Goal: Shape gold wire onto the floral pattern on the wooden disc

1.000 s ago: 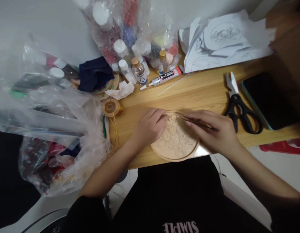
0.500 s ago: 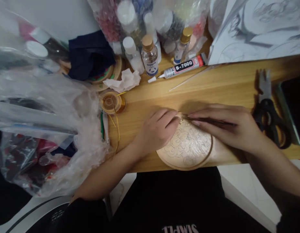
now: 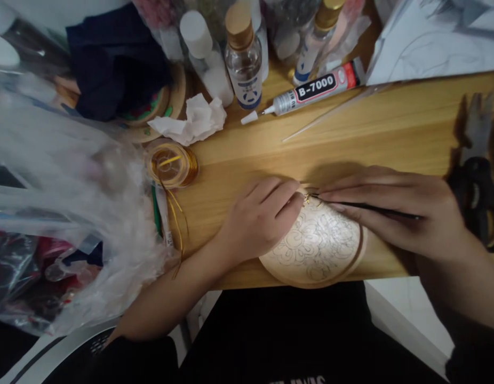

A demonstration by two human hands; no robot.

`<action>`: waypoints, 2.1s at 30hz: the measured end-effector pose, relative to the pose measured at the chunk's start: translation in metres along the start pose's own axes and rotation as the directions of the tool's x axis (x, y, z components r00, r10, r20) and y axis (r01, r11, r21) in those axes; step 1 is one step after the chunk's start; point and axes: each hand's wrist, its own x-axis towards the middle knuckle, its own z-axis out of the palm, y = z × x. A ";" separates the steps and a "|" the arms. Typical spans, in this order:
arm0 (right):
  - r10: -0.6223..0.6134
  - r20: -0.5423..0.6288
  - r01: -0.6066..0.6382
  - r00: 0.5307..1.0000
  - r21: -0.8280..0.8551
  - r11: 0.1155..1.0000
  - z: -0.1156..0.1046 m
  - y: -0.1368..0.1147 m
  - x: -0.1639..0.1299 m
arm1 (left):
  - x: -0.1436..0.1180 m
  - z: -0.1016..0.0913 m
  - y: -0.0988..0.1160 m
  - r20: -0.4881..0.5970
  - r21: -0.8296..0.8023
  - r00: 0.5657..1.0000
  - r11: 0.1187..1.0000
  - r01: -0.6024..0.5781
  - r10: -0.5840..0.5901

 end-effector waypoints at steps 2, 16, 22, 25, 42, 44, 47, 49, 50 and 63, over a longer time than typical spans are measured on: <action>0.007 0.005 -0.007 1.000 0.007 1.000 0.000 0.001 0.000 | 0.001 0.000 0.000 0.024 -0.012 1.000 1.000 0.015 -0.014; 0.063 -0.042 -0.061 0.997 0.041 0.997 0.003 -0.001 -0.001 | 0.002 0.001 0.005 -0.074 -0.065 0.994 0.995 0.076 -0.081; 0.071 -0.050 -0.072 0.996 -0.019 0.997 0.005 -0.005 -0.002 | 0.002 0.006 0.004 -0.172 -0.052 0.983 0.997 0.054 -0.062; 0.048 -0.052 -0.050 0.997 -0.033 0.998 0.005 -0.004 -0.002 | 0.003 0.008 0.004 -0.193 -0.097 0.977 0.993 0.071 -0.088; 0.080 -0.035 -0.081 0.996 -0.008 0.997 0.003 -0.008 -0.002 | 0.003 0.007 0.004 -0.180 0.010 0.984 1.000 -0.005 0.006; 0.097 -0.034 -0.097 0.995 0.001 0.995 0.002 -0.008 -0.003 | 0.002 0.007 0.004 -0.169 0.041 0.985 0.999 -0.015 0.022; 0.100 -0.027 -0.100 0.995 -0.005 0.995 0.002 -0.008 -0.003 | 0.001 0.007 0.004 -0.165 0.081 0.985 0.996 -0.037 0.050; 0.088 -0.015 -0.088 0.996 -0.022 0.996 0.001 -0.008 -0.003 | 0.001 0.007 0.003 -0.159 0.099 0.985 0.993 -0.057 0.073; 0.081 -0.006 -0.081 0.997 -0.028 0.996 0.000 -0.008 -0.002 | 0.001 0.007 0.003 -0.154 0.105 0.984 0.992 -0.069 0.084; -0.188 0.327 0.231 0.926 -0.098 0.968 -0.030 0.009 0.034 | 0.001 0.007 0.007 -0.132 0.099 0.989 0.994 -0.049 0.062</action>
